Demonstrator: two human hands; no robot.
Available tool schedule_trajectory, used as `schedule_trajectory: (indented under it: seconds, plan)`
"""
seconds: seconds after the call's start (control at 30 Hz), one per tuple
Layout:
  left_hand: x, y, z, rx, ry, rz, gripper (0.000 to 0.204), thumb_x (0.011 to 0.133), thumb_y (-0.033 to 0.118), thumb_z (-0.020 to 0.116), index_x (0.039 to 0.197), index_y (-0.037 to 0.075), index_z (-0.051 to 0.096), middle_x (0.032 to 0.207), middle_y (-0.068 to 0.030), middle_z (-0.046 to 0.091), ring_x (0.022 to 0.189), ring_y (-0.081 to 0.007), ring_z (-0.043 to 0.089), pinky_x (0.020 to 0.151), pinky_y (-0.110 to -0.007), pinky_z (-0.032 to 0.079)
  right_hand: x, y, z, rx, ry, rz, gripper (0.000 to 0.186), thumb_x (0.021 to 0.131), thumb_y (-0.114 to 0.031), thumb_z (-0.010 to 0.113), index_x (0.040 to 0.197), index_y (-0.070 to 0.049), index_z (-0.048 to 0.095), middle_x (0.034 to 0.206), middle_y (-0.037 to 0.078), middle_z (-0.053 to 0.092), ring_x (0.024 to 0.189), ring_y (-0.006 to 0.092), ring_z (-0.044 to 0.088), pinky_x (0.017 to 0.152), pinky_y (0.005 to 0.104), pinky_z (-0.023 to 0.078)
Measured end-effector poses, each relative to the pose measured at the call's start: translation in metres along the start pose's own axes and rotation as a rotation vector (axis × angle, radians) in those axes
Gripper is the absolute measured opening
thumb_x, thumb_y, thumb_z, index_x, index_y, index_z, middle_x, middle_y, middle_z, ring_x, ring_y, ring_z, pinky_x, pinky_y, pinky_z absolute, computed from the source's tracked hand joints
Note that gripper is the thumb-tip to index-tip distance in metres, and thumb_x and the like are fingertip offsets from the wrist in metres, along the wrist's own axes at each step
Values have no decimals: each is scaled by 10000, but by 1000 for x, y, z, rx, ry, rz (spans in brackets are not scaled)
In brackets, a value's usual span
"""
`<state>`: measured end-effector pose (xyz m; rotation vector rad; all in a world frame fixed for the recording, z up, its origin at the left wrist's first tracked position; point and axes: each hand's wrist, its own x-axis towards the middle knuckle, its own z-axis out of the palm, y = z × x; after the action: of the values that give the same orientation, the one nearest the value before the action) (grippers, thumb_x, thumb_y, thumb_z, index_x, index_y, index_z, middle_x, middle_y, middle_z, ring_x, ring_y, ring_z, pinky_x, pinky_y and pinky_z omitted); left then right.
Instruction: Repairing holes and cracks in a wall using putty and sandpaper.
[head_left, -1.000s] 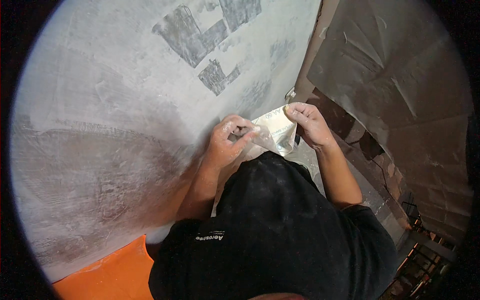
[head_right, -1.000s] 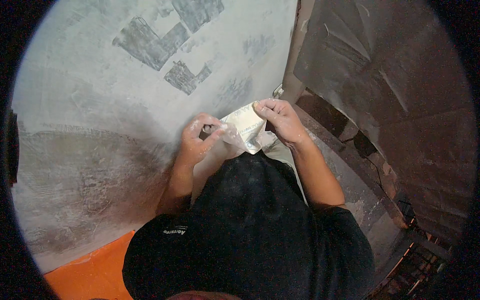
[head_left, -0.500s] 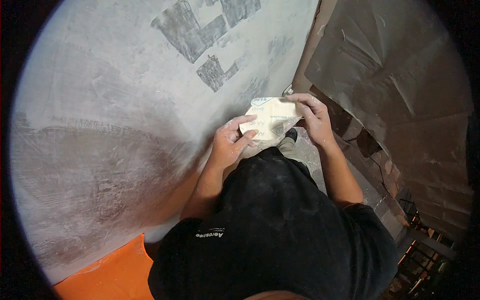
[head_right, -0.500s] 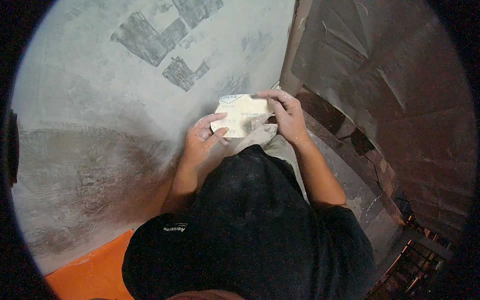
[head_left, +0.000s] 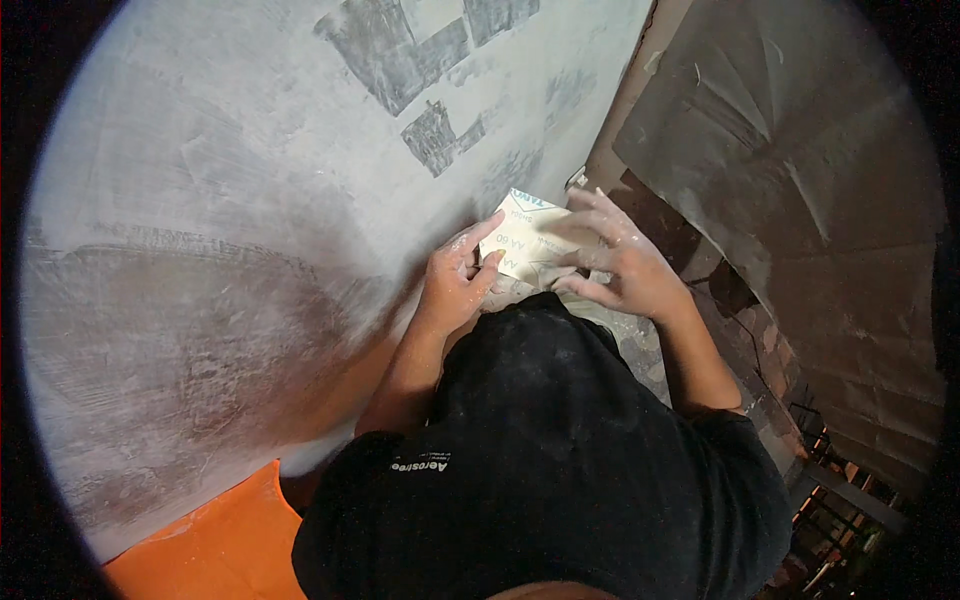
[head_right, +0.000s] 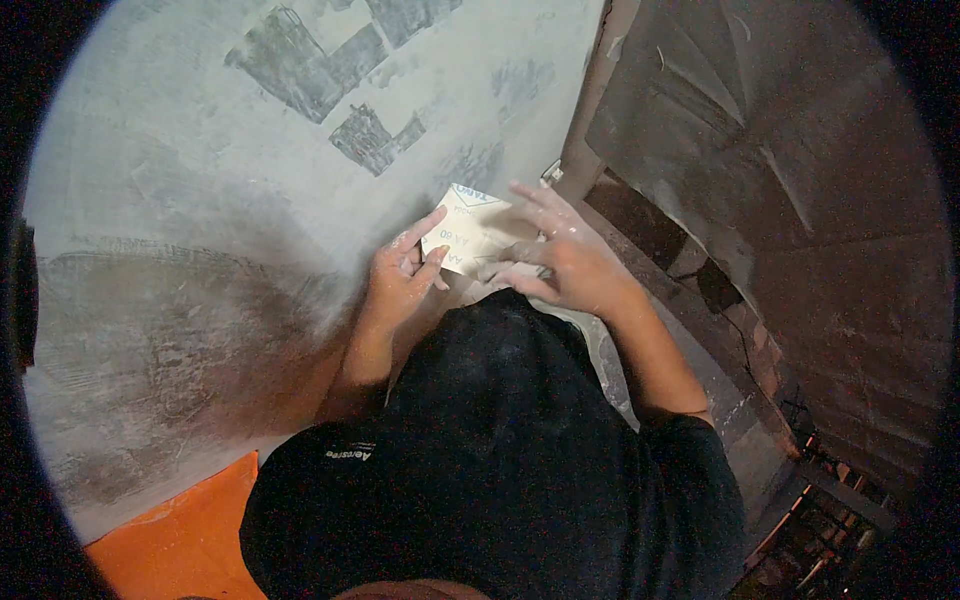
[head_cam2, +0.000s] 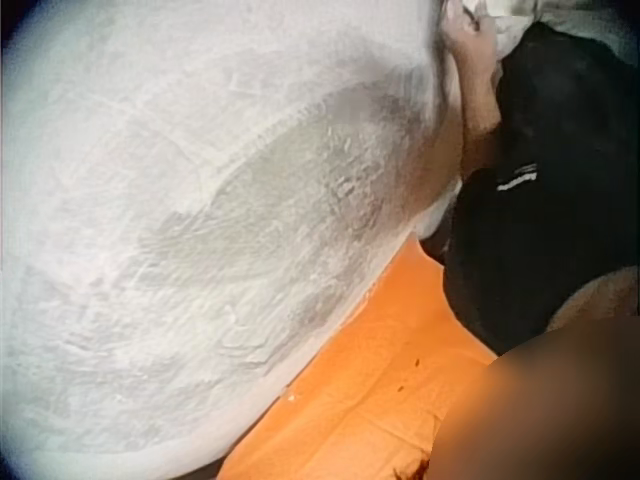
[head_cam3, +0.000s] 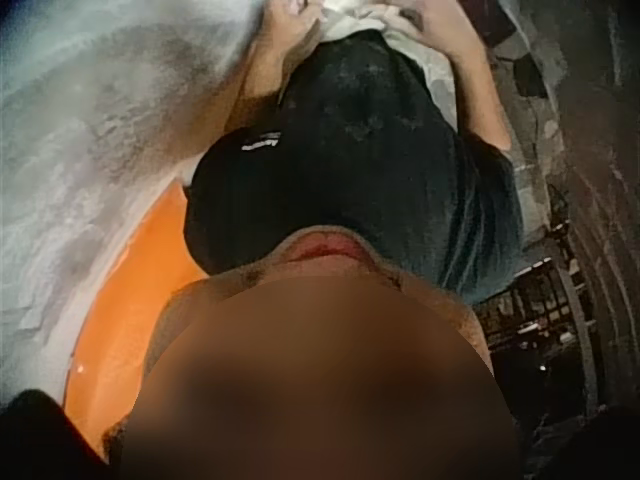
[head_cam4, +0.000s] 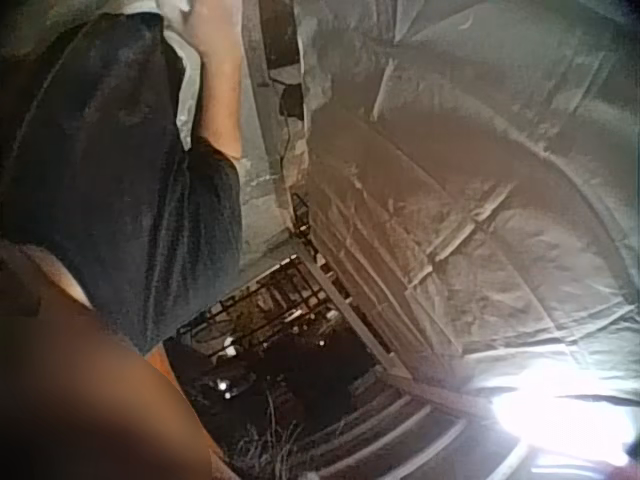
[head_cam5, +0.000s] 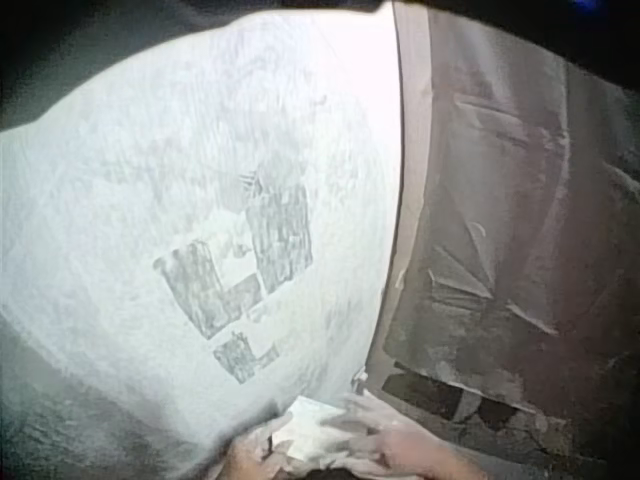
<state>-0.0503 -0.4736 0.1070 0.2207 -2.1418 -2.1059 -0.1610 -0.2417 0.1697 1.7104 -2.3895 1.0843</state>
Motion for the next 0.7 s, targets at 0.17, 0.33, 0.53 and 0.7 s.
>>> schedule_trajectory:
  seconds: [0.17,0.33,0.53,0.7]
  plan:
    - [1,0,-2,33,-1,16,483,905,-78,585,1375,24,539,1031,-47,624,700,-43,525,571,-221,512,3,-2,9,-102,-149,-49,203,762,-121,769,955,-91,712,1092,47,647,1176,286,551,1119,573,330]
    - [-6,13,7,-105,28,79,482,908,-65,594,1379,10,523,1204,-111,617,884,-114,627,617,-242,573,-5,23,23,263,260,297,128,840,-1,679,964,4,652,1014,137,635,990,216,608,808,334,503]
    - [-1,17,23,19,25,228,474,896,-107,578,1361,-45,511,1320,-191,553,993,-208,648,672,-264,602,8,35,35,523,578,438,148,876,-95,704,944,25,651,1122,140,622,962,220,619,824,325,500]
    - [12,14,24,122,-7,298,513,868,-149,591,1365,-80,483,1344,-216,522,1068,-248,626,691,-270,610,2,52,17,787,357,397,154,911,-130,681,972,12,676,1089,98,649,940,149,595,809,296,482]
